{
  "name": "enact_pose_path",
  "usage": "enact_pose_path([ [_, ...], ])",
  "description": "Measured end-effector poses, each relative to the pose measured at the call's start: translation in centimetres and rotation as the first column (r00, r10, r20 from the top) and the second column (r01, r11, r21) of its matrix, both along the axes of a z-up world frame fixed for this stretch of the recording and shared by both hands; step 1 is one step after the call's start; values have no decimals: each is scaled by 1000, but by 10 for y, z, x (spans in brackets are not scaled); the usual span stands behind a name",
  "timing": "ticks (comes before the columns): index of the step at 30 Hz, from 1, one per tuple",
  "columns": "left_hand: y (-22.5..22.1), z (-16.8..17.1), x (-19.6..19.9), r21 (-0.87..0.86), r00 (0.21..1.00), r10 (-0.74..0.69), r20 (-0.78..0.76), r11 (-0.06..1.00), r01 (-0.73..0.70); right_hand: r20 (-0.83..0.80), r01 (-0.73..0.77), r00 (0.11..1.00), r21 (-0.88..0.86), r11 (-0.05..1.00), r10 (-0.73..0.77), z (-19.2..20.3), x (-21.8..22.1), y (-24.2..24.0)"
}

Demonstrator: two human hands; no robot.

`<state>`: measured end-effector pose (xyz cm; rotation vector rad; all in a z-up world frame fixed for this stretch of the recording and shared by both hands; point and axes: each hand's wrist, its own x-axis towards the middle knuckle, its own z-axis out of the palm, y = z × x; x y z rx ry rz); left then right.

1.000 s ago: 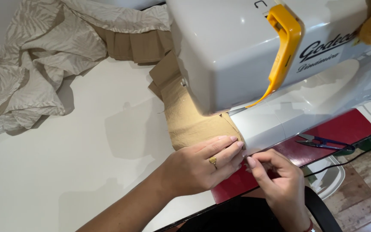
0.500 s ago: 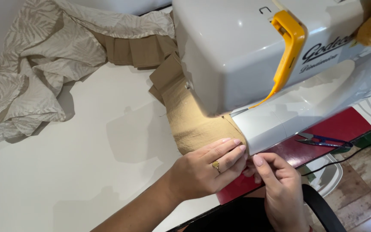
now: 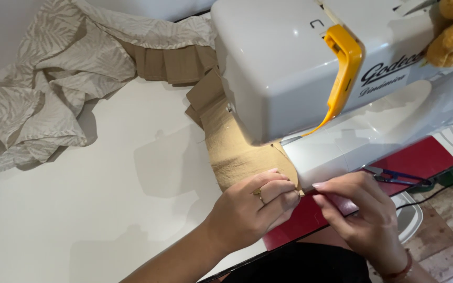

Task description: Sewing fabric using a sewing machine and trimming threads with scissors

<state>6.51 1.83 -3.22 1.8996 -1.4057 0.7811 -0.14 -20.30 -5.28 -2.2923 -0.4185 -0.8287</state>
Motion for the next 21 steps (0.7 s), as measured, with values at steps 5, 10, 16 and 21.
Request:
enact_pose_path([
  [5,0,10,-5,-15,1000,-8,-17,1000,8,-2,-192,981,-102,976,193,30,20,-8],
  [10,-7,18,-14,-50,997,63,36,997,-61,45,-313,947,-97,945,319,40,37,-11],
  [16,-12,16,-27,-90,988,154,-8,984,-155,85,-414,893,-227,881,441,32,52,-20],
  [21,-8,12,-31,-39,932,104,-347,991,-125,145,-461,844,-299,836,517,25,58,-26],
])
